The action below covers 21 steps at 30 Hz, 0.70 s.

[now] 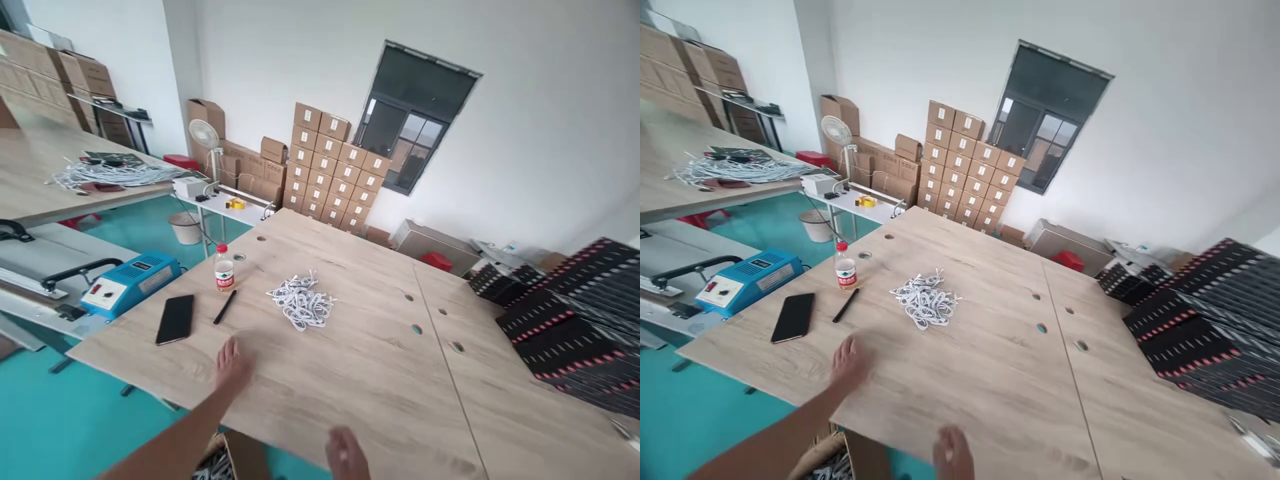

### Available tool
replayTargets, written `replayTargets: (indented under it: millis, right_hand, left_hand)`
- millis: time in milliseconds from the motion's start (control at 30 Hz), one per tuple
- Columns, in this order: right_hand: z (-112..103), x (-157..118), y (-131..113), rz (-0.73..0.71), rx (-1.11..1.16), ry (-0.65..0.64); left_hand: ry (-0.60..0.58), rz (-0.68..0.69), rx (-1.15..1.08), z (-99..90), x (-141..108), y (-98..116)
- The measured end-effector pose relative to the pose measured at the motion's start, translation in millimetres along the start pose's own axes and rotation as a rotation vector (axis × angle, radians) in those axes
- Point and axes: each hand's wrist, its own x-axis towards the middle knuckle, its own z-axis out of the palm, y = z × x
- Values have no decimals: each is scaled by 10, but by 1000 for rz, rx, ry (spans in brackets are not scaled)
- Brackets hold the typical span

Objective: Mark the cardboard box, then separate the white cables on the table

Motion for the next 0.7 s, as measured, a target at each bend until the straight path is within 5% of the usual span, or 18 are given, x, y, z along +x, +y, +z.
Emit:
replayTargets:
  millis: [167,300,400,567,700]
  right_hand:
    - [197,1797,-672,-357,-362,59]
    - [272,2600,-902,-337,-487,-67]
    - [108,2752,-814,-282,-410,-214]
    - [-443,2583,-534,-1,-168,-468]
    - [-866,2487,-523,238,130,-492]
  left_hand:
    - [163,14,209,338,-206,-15]
    - [105,2,308,295,-253,-40]
    - [42,-43,317,224,-266,-14]
    - [-8,-97,294,174,-281,22]
    - [-25,-102,298,171,-274,10]
